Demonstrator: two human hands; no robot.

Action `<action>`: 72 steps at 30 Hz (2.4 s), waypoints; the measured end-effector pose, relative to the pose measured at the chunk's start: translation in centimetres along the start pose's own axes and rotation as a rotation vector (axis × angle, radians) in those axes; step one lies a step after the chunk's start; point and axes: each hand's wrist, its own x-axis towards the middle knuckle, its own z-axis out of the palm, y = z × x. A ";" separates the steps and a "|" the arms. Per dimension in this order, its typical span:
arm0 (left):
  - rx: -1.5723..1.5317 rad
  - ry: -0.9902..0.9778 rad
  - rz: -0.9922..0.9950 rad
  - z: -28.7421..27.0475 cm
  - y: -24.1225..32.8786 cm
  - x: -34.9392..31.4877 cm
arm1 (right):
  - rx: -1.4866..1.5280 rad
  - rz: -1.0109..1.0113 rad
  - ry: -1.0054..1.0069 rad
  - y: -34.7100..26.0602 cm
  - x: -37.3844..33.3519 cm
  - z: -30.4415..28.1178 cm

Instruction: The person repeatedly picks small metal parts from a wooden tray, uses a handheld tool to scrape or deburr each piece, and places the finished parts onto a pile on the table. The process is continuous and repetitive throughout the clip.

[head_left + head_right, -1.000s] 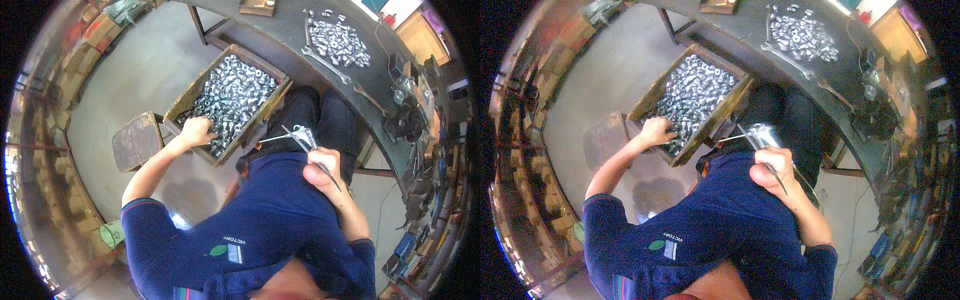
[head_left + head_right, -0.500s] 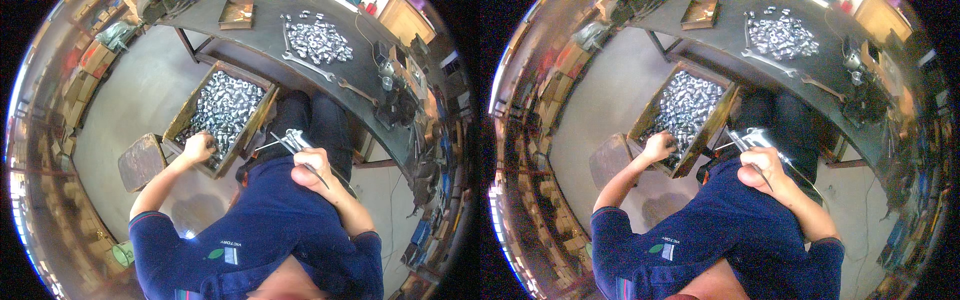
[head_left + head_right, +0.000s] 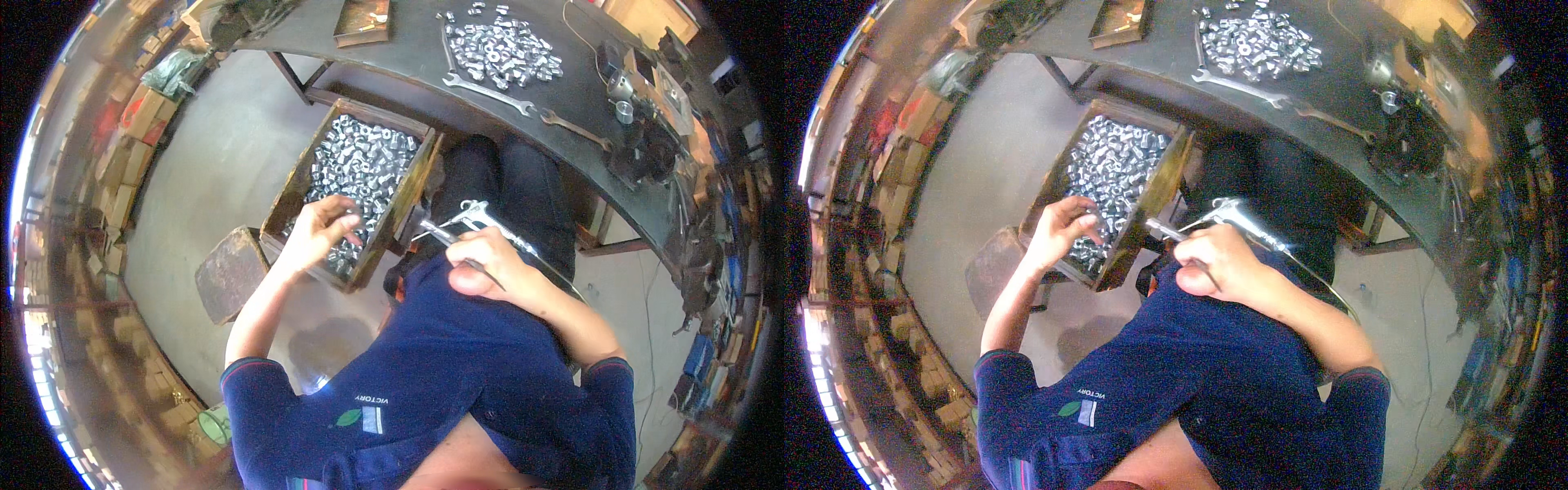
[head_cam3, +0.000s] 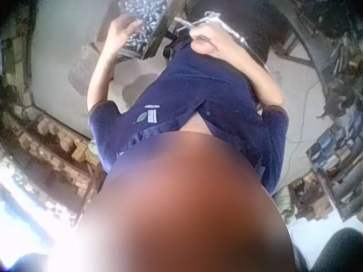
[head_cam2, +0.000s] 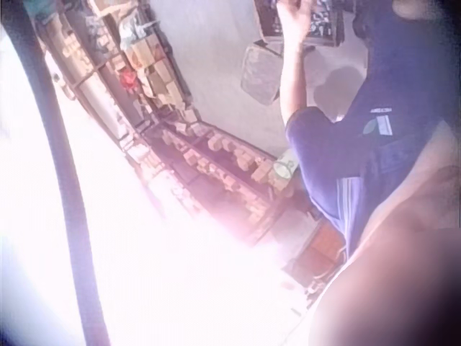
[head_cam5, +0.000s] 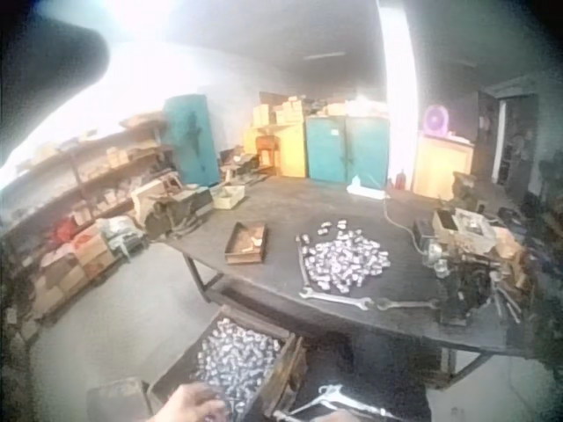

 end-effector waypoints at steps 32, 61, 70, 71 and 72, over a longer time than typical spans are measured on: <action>-0.155 -0.288 0.021 6.4 2.0 2.4 | -0.221 0.174 -0.098 -0.1 1.1 0.3; 0.720 0.248 0.507 7.6 0.5 5.0 | 0.330 0.223 0.102 -2.3 1.4 -1.8; 0.905 0.198 0.456 8.8 1.8 13.1 | -0.310 -0.179 0.379 0.2 -0.5 -2.2; 0.956 0.268 0.591 8.3 1.7 16.0 | -0.326 -0.159 0.401 -0.3 -0.9 -2.9; 0.943 0.287 0.609 8.2 2.8 19.1 | -0.348 -0.138 0.426 -0.7 -1.2 -3.7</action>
